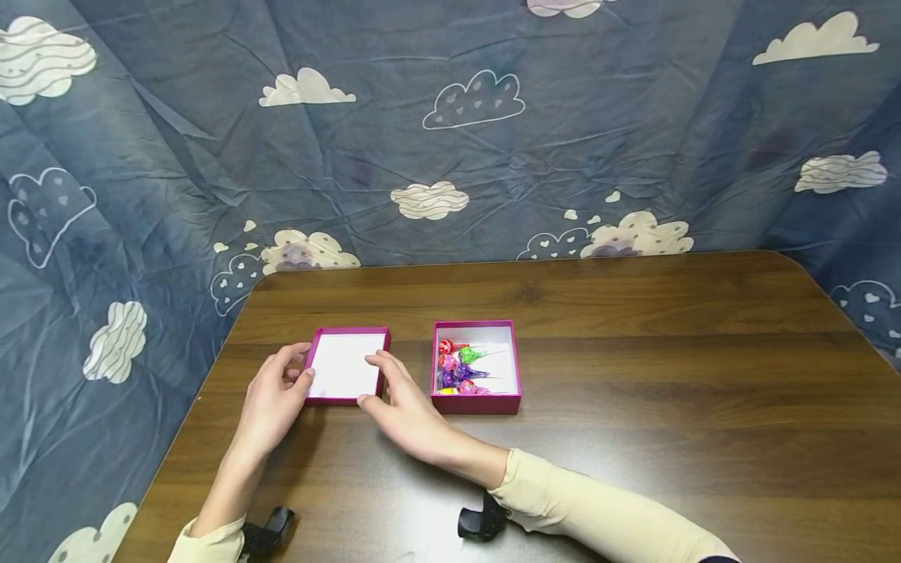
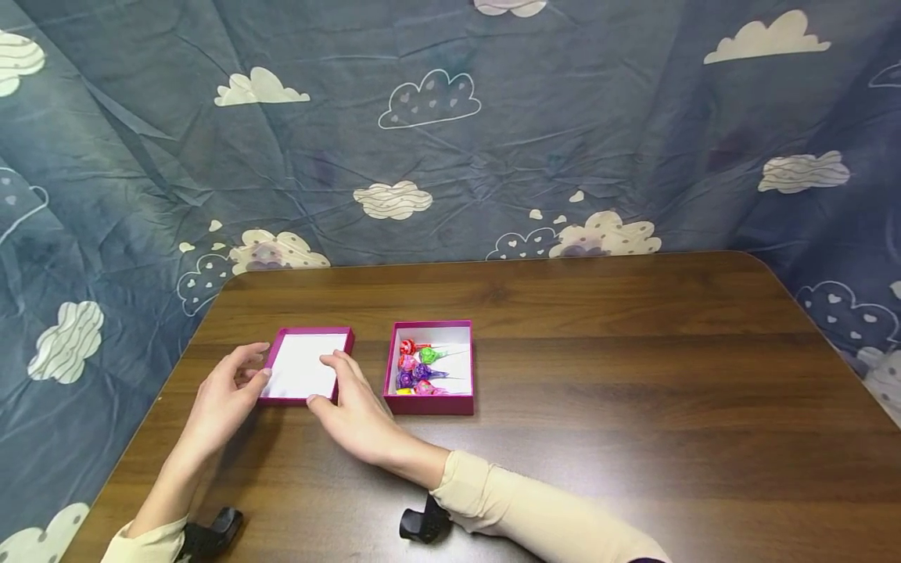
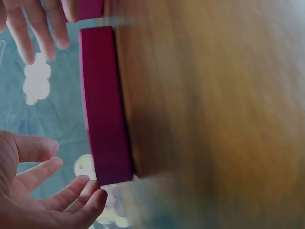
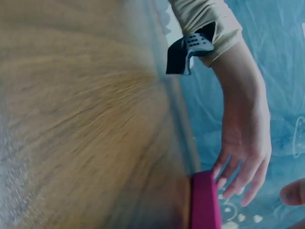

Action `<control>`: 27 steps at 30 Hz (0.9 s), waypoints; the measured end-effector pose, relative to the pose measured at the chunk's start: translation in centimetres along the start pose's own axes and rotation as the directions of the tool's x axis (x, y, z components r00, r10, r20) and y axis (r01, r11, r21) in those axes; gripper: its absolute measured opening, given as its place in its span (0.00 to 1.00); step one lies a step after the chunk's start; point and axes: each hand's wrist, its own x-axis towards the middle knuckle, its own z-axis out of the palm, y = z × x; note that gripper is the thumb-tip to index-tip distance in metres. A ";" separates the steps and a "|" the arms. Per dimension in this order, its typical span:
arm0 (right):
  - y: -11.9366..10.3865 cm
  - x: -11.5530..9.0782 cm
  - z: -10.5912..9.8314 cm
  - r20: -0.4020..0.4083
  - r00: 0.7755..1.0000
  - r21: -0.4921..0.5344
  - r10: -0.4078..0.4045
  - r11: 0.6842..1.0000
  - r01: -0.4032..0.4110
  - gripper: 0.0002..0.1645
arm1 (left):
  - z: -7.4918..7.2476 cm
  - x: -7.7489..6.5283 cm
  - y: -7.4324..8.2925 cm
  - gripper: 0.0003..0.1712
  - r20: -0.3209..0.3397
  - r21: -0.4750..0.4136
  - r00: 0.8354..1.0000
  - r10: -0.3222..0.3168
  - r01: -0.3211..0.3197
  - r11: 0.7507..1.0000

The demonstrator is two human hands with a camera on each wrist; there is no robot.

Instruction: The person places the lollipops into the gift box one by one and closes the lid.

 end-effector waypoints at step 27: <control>2.2 2.3 1.8 -0.100 0.968 -0.014 0.229 0.973 -0.231 0.44 | -0.8 2.6 -3.4 0.26 0.396 -0.243 0.907 -0.143 0.254 0.936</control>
